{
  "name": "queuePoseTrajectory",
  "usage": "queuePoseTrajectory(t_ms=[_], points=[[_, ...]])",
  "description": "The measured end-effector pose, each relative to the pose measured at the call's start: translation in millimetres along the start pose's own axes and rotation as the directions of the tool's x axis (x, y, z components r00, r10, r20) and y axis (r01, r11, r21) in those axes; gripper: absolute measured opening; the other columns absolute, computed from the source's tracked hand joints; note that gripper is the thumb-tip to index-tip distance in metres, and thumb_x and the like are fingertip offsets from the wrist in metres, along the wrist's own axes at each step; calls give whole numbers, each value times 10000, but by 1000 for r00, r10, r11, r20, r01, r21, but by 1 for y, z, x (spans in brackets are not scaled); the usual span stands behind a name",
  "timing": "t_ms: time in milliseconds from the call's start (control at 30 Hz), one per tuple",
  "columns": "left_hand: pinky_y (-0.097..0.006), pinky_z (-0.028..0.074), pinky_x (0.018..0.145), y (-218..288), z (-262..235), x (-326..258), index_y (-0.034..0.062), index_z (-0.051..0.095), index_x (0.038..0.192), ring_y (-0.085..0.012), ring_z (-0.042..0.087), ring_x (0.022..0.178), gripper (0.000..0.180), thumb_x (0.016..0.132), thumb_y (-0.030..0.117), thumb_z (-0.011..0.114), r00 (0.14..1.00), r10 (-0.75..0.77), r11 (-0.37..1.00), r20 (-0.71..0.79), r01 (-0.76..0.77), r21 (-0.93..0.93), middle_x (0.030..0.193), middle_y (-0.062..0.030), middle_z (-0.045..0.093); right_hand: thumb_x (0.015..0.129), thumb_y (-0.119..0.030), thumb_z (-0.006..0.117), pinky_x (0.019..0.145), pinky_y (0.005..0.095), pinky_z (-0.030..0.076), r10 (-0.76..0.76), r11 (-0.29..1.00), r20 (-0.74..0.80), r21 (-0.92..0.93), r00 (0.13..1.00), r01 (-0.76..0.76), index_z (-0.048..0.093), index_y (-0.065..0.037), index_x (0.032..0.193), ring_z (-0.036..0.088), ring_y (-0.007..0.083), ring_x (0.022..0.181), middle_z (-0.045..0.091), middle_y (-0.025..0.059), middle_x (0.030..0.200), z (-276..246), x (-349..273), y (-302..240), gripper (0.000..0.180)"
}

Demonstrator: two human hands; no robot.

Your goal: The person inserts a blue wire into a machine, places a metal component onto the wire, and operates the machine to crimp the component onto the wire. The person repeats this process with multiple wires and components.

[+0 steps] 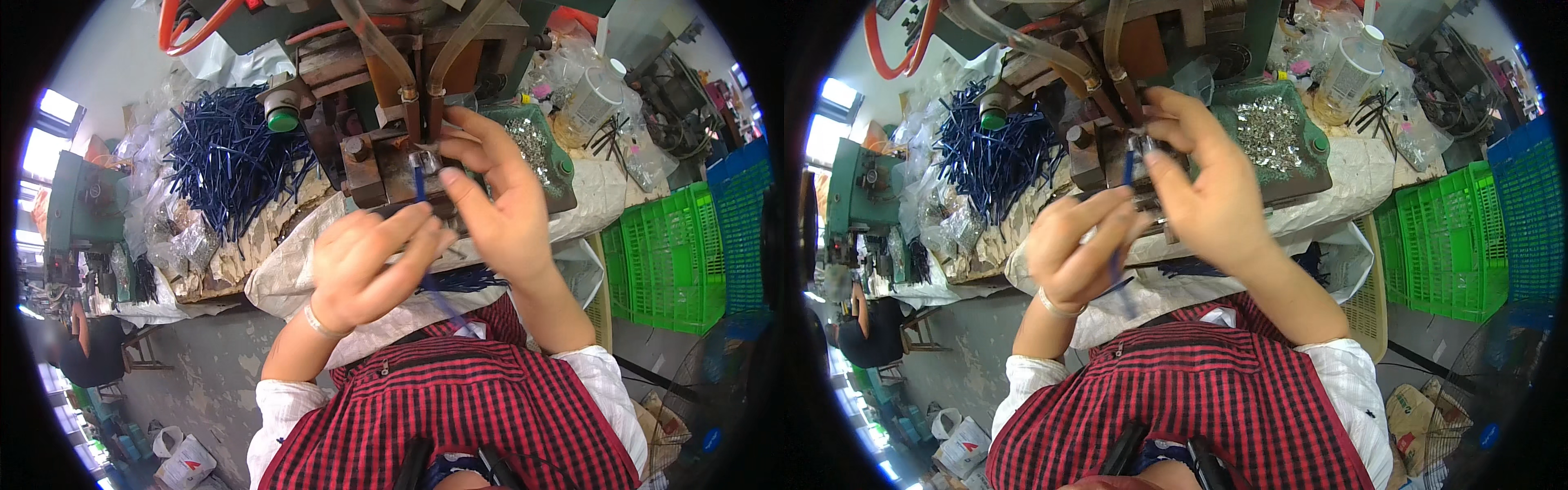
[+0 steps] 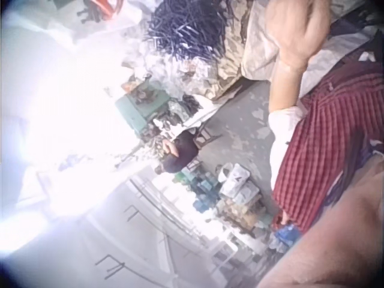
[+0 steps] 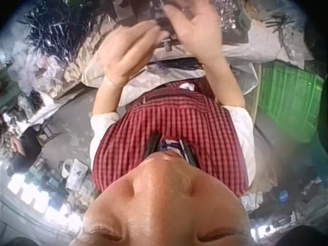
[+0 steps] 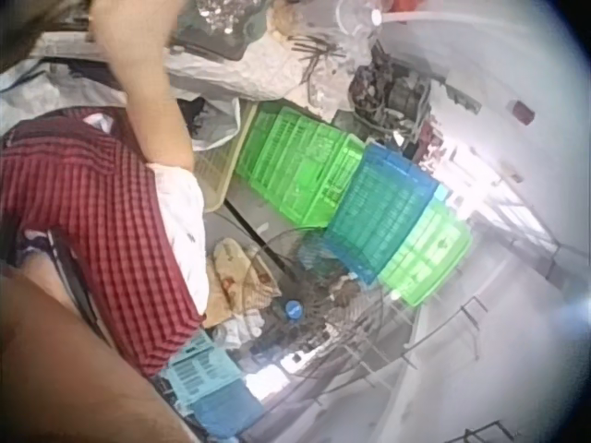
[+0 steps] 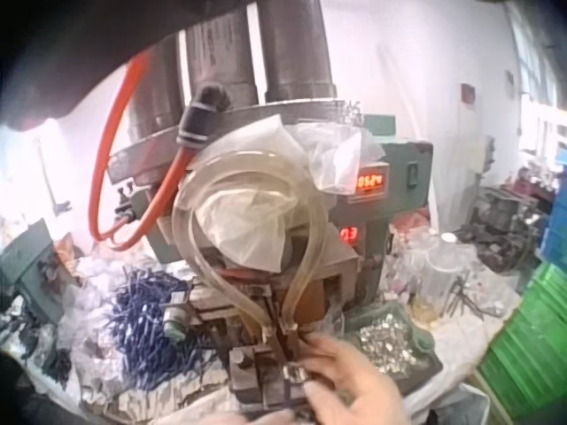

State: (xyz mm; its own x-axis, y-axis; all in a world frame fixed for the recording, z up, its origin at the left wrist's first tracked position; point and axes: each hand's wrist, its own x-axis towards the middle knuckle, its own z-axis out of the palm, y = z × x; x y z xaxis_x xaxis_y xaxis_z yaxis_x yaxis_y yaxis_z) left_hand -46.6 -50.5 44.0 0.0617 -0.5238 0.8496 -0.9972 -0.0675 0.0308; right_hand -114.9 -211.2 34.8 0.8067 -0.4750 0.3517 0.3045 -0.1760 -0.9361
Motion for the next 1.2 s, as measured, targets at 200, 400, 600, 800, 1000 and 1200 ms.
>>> queuePoseTrajectory(t_ms=[200,400,600,800,1000,1200], points=[[-249,461,507,-13,31,-4,80,705,909,-105,588,591,213,767,133,854,994,106,993,-9,-106,57,955,-65,716,854,-194,762,1044,482,466,-209,269,-83,-963,974,-24,738,-56,1089,578,406,1244,655,170,1289,-96,19,97,274],[-259,454,476,-12,36,-7,110,704,952,-129,623,594,292,736,111,901,996,91,995,-11,-91,40,936,-39,722,837,-178,772,975,475,494,-255,375,-57,-926,965,44,749,-87,1011,582,372,1249,660,151,1255,-110,15,122,197],[-282,471,501,-3,21,-11,64,740,1025,-151,638,603,330,724,79,873,998,-30,998,62,33,-47,1052,-94,760,847,-104,699,889,484,514,-301,252,341,-872,890,419,657,-64,1050,621,350,1187,676,140,1215,-109,49,132,211],[-316,505,632,-19,-24,-76,120,760,942,-210,658,713,193,788,19,818,897,-399,735,-192,438,517,902,-84,750,864,-153,744,891,503,504,-254,289,102,-941,962,176,696,-56,1011,616,394,1097,676,148,1142,-116,21,111,182],[-379,506,739,-138,-23,-76,114,791,867,-263,617,805,69,798,121,798,876,-464,715,-135,460,526,886,-21,724,841,-120,747,839,454,523,-291,351,77,-919,954,181,703,-61,920,653,357,992,707,134,1005,-102,32,108,108],[-408,577,688,-188,61,-113,133,717,917,-289,656,940,92,834,166,698,636,-763,473,119,422,773,947,-74,635,888,-199,657,691,477,496,-299,414,-47,-906,953,84,698,-73,883,635,377,782,661,153,800,-95,40,111,133]])
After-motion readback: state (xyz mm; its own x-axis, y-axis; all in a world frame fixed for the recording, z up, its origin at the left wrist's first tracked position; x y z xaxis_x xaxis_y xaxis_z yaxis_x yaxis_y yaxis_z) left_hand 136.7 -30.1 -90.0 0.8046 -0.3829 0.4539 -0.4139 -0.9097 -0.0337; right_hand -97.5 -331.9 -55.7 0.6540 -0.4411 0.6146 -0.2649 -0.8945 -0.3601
